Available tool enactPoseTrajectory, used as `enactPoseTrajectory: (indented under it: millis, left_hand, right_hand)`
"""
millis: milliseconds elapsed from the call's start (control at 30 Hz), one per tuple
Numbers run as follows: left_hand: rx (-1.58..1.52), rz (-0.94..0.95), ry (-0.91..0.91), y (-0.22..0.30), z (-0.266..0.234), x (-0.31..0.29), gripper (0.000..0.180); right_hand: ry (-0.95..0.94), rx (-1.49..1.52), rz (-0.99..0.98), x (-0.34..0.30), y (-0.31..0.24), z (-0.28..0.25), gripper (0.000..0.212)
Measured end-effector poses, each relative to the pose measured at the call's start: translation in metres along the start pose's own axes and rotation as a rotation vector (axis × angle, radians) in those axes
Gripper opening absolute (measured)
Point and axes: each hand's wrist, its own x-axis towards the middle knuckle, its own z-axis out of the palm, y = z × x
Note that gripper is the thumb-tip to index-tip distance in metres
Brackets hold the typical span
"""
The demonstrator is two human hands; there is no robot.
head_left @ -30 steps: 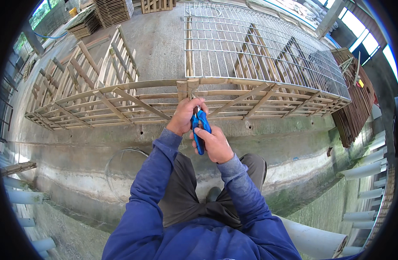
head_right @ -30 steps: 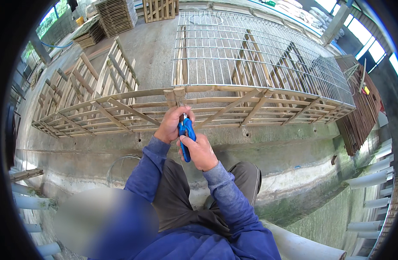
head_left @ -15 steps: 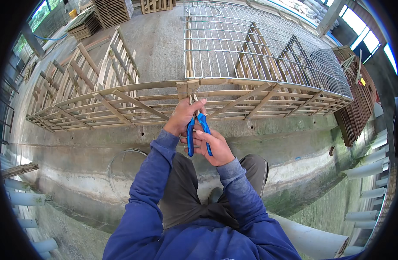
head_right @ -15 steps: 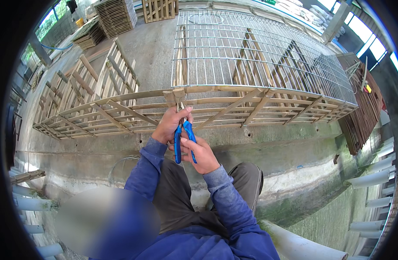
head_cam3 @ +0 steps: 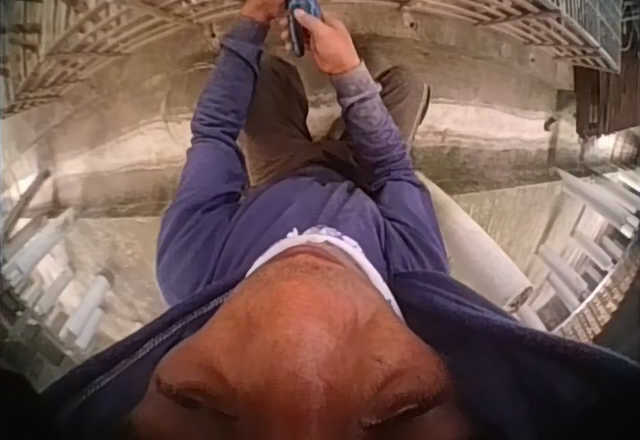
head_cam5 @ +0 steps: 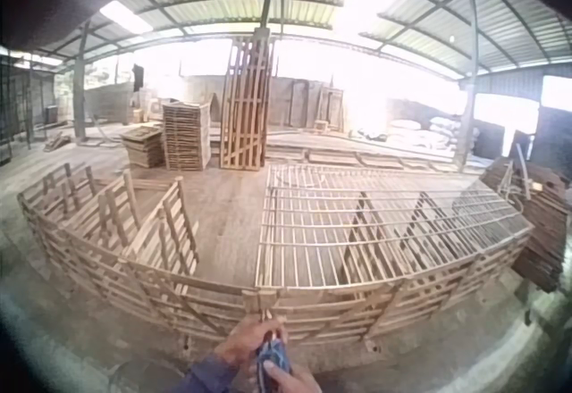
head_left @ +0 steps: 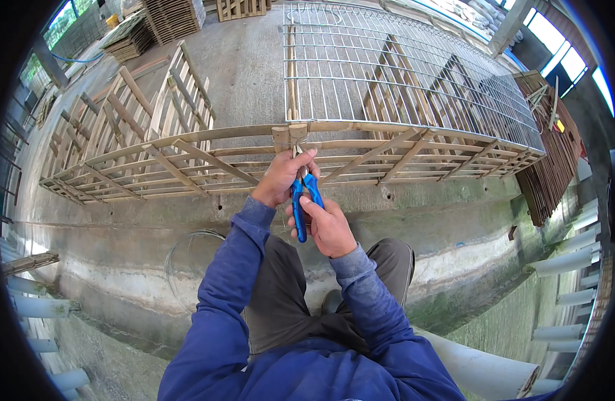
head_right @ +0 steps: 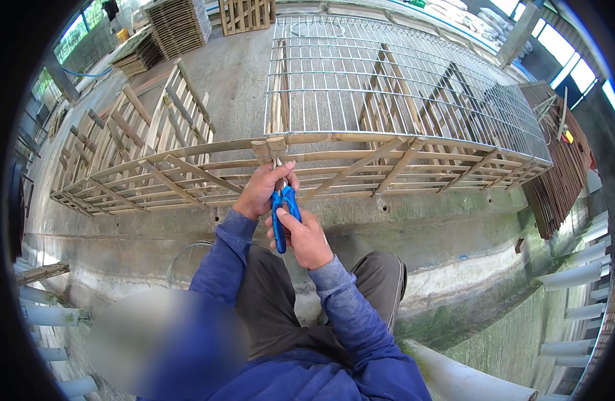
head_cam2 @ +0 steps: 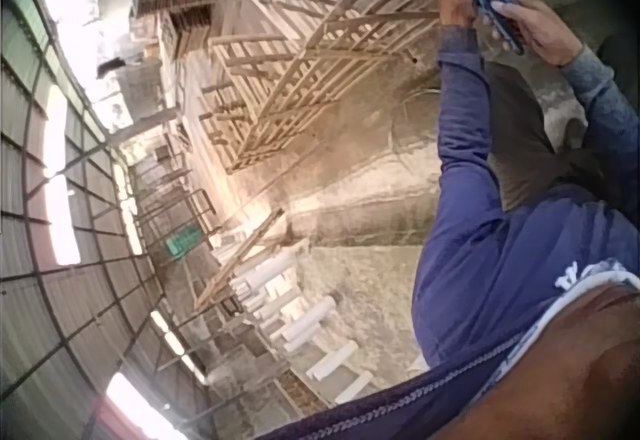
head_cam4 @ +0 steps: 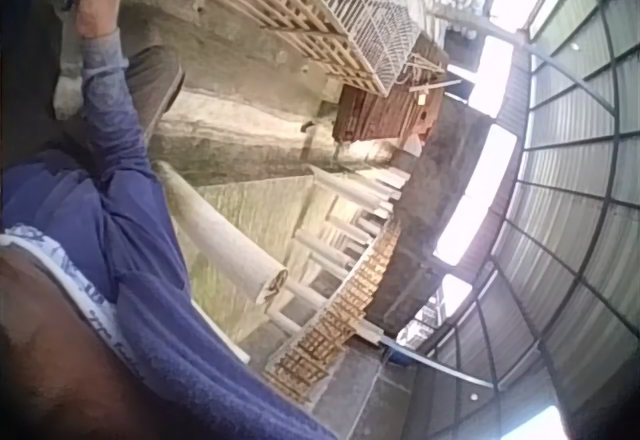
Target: Assembling wooden and wire mesh cages for agricultural use by tying mesh with wire.
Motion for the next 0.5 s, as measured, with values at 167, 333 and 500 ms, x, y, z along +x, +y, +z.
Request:
enactPoseTrajectory:
  millis: [167, 333, 500]
  left_hand:
    - [-0.375, -0.126, -0.08, -0.001, 0.01, 0.002, 0.034]
    - [-0.372, -0.142, 0.062, 0.002, 0.021, 0.005, 0.037]
    - [-0.334, -0.128, 0.214, -0.004, 0.03, 0.01, 0.037]
  right_hand:
    - [-0.243, 0.374, 0.069, 0.002, -0.004, -0.009, 0.039]
    - [-0.153, 0.159, 0.053, -0.004, 0.003, -0.022, 0.036]
    - [0.5, -1.42, -0.598, -0.034, -0.001, 0.016, 0.048]
